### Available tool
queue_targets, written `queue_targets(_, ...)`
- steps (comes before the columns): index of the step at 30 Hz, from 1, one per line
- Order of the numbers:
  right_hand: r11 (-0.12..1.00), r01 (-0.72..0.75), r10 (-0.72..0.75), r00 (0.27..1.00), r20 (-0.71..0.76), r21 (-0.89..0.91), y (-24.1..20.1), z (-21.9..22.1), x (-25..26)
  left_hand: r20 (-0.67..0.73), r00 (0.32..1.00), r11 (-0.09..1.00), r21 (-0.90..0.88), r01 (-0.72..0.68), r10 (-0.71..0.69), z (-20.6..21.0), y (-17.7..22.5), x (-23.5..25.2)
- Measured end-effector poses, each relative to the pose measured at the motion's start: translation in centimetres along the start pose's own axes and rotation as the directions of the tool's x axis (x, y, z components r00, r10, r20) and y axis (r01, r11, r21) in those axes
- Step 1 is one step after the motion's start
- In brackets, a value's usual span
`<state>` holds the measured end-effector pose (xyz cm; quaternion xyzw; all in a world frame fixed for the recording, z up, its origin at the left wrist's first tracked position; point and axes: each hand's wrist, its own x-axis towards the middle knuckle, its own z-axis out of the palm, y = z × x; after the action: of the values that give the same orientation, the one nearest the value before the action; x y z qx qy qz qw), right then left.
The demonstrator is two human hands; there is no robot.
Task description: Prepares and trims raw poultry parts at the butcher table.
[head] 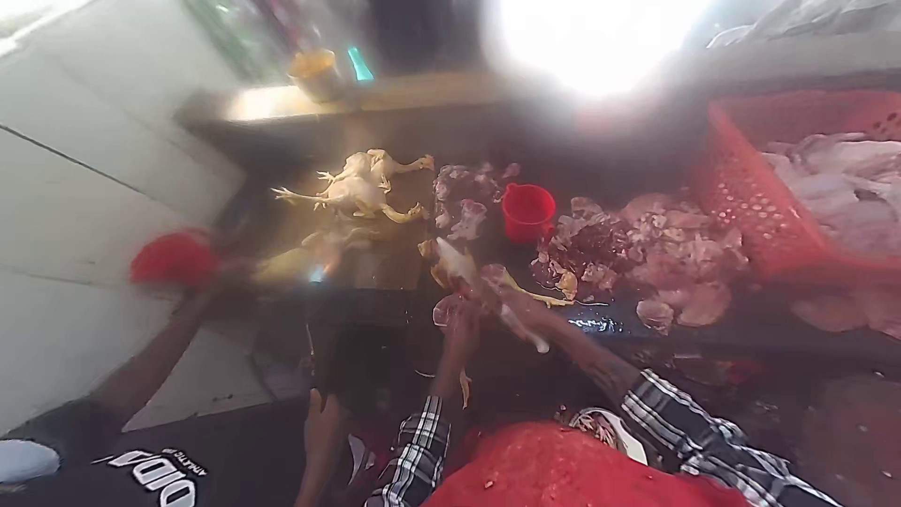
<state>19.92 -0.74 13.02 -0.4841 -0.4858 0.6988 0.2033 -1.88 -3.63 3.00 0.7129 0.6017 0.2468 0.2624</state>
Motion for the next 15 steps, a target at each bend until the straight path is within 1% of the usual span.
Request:
queue_targets(1,0.994,0.019,-0.031,0.993,-0.112,-0.105,-0.3,-1.6,-0.3,-0.001,1.000,0.999,-0.045,0.007,-0.007,-1.1,0.1,-0.2)
queue_targets(2,0.971,0.000,-0.054,0.974,-0.222,-0.238,0.0,-3.7,0.1,-0.014,0.999,0.995,-0.095,0.042,-0.044,-2.8,0.0,-0.3)
queue_targets(3,0.925,-0.069,-0.048,0.954,-0.295,-0.374,0.7,-6.0,1.0,-0.056,0.993,0.986,-0.140,0.095,-0.103,-4.7,-0.2,-0.4)
queue_targets(5,0.812,-0.188,-0.009,0.943,-0.334,-0.552,1.5,-9.5,3.3,-0.179,0.964,0.967,-0.195,0.163,-0.198,-8.3,-1.2,0.8)
queue_targets(6,0.782,-0.209,0.004,0.944,-0.331,-0.587,1.6,-10.5,4.2,-0.203,0.956,0.965,-0.198,0.172,-0.212,-9.6,-1.8,2.0)
queue_targets(7,0.760,-0.213,-0.002,0.944,-0.330,-0.614,1.6,-11.1,5.2,-0.185,0.962,0.966,-0.199,0.164,-0.201,-10.4,-2.5,3.6)
queue_targets(8,0.724,-0.209,-0.033,0.941,-0.336,-0.658,1.6,-11.2,5.8,-0.131,0.976,0.970,-0.192,0.146,-0.172,-10.7,-3.0,5.3)
queue_targets(10,0.600,-0.229,-0.143,0.912,-0.384,-0.767,1.3,-10.4,5.9,-0.021,0.994,0.984,-0.145,0.108,-0.112,-9.7,-3.4,9.2)
queue_targets(11,0.538,-0.234,-0.221,0.888,-0.403,-0.810,0.9,-9.6,5.4,0.012,0.996,0.991,-0.106,0.085,-0.084,-8.9,-3.6,11.1)
queue_targets(12,0.508,-0.206,-0.303,0.866,-0.398,-0.836,0.9,-8.4,4.6,0.049,0.996,0.995,-0.058,0.081,-0.078,-8.1,-3.9,12.6)
queue_targets(13,0.506,-0.149,-0.350,0.865,-0.360,-0.850,1.0,-6.9,4.1,0.080,0.992,0.995,-0.018,0.101,-0.099,-7.5,-4.2,13.8)
queue_targets(14,0.544,-0.055,-0.355,0.889,-0.289,-0.837,1.4,-5.0,3.6,0.097,0.986,0.990,-0.017,0.137,-0.134,-7.1,-4.6,14.8)
queue_targets(15,0.612,0.055,-0.330,0.924,-0.192,-0.789,2.3,-2.9,3.4,0.106,0.975,0.979,-0.043,0.200,-0.194,-6.9,-4.7,15.4)
